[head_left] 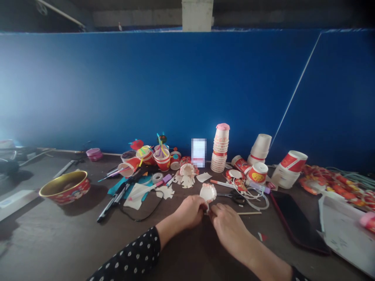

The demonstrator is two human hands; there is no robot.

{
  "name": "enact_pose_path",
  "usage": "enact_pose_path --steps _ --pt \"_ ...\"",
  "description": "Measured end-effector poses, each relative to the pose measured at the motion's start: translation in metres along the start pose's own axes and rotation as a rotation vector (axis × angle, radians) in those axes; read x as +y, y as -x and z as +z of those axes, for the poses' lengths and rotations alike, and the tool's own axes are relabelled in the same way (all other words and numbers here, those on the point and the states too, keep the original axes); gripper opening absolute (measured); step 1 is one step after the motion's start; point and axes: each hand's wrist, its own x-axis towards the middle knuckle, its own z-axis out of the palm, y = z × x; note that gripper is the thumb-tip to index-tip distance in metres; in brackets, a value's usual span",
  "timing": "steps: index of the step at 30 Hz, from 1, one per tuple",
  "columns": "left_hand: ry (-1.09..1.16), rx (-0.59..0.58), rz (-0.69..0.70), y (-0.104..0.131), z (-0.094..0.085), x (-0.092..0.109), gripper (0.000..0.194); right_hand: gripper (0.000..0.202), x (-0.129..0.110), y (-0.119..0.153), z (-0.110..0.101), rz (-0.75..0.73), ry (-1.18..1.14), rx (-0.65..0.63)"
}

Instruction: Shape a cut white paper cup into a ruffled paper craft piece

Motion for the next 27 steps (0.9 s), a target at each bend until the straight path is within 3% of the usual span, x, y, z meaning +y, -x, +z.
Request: enact_pose_path --steps 5,16,27 --pt "-0.014 -0.008 -0.019 -0.001 0.000 -0.002 0.031 0.018 -0.001 -0.001 0.008 -0.029 0.051 0.062" --pt "-0.016 -0.002 0.011 0.000 0.003 -0.006 0.018 0.016 0.000 -0.002 0.009 -0.033 0.046 0.054" --pt "-0.040 -0.006 -0.010 -0.001 0.004 -0.005 0.020 0.020 -0.002 -0.002 0.014 -0.030 0.068 0.047"
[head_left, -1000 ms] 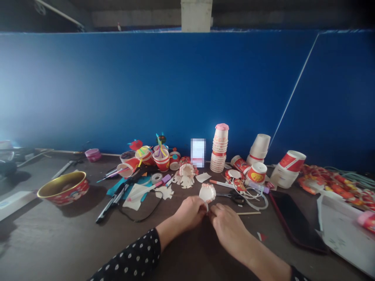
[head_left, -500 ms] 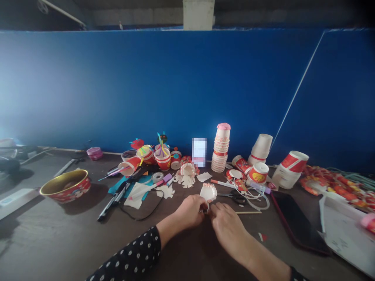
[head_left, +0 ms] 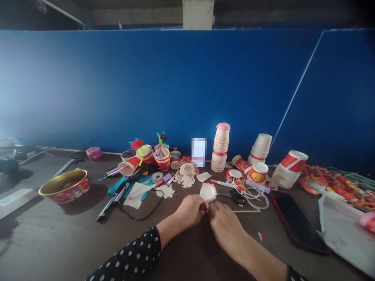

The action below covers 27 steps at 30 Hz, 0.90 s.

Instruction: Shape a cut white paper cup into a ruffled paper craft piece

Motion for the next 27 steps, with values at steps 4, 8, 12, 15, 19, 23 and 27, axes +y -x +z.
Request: enact_pose_path --steps 4,8,12,15,19,23,27 --pt "-0.015 -0.008 0.033 0.000 0.000 0.000 0.018 0.025 -0.002 -0.001 -0.001 0.023 -0.013 -0.016" --pt "-0.016 -0.027 0.013 0.000 0.000 0.001 0.015 0.028 -0.003 -0.001 -0.003 0.039 -0.018 -0.059" --pt "-0.047 -0.030 -0.011 0.000 0.001 0.004 0.017 0.031 -0.002 -0.001 -0.007 0.055 -0.026 -0.088" --pt "-0.061 -0.025 -0.005 -0.001 0.001 0.005 0.015 0.033 0.003 0.000 -0.015 0.047 -0.086 -0.151" --pt "-0.068 -0.032 0.017 -0.002 0.003 0.003 0.013 0.033 0.008 0.003 -0.026 0.090 -0.209 -0.153" --pt "-0.056 -0.021 0.048 -0.002 0.004 0.001 0.017 0.033 0.004 0.006 -0.023 0.090 -0.160 -0.144" --pt "-0.034 -0.010 0.049 -0.002 0.006 0.001 0.019 0.028 -0.003 0.006 -0.012 0.070 -0.063 -0.109"
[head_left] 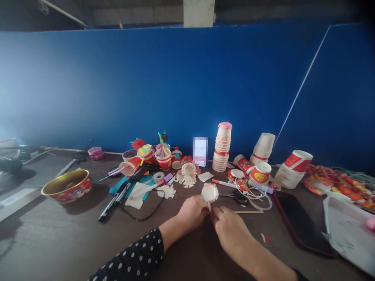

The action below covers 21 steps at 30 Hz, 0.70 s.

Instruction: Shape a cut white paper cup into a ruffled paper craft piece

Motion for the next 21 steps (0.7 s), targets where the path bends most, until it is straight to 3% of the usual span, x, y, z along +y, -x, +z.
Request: enact_pose_path --steps 7,14,21 --pt "0.008 0.043 -0.036 0.003 -0.002 0.003 0.014 0.022 -0.003 -0.001 -0.001 -0.020 0.019 0.015" --pt "0.001 0.024 -0.065 0.002 -0.007 0.001 0.026 0.023 -0.001 -0.004 -0.003 -0.010 0.027 0.044" --pt "-0.019 -0.015 -0.069 0.002 -0.009 0.004 0.020 0.025 0.001 -0.007 -0.009 -0.008 0.011 0.015"
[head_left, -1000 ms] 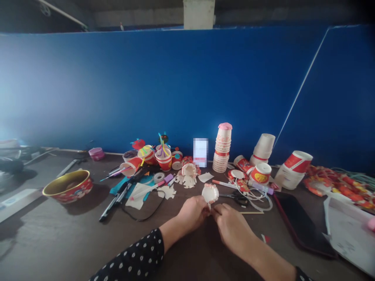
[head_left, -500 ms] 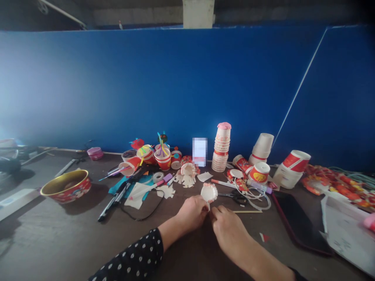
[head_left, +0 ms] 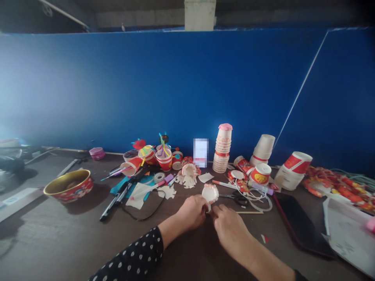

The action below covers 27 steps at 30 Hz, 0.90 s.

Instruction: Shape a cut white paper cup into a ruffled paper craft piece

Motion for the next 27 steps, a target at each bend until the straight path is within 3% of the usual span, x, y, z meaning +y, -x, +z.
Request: enact_pose_path --steps 18,27 --pt "0.040 0.027 0.004 0.000 0.003 -0.004 0.007 0.025 0.000 -0.003 0.002 -0.017 0.022 0.020" --pt "0.058 0.065 0.031 -0.001 0.004 -0.004 0.017 0.028 -0.004 -0.002 0.017 0.009 0.057 0.040"
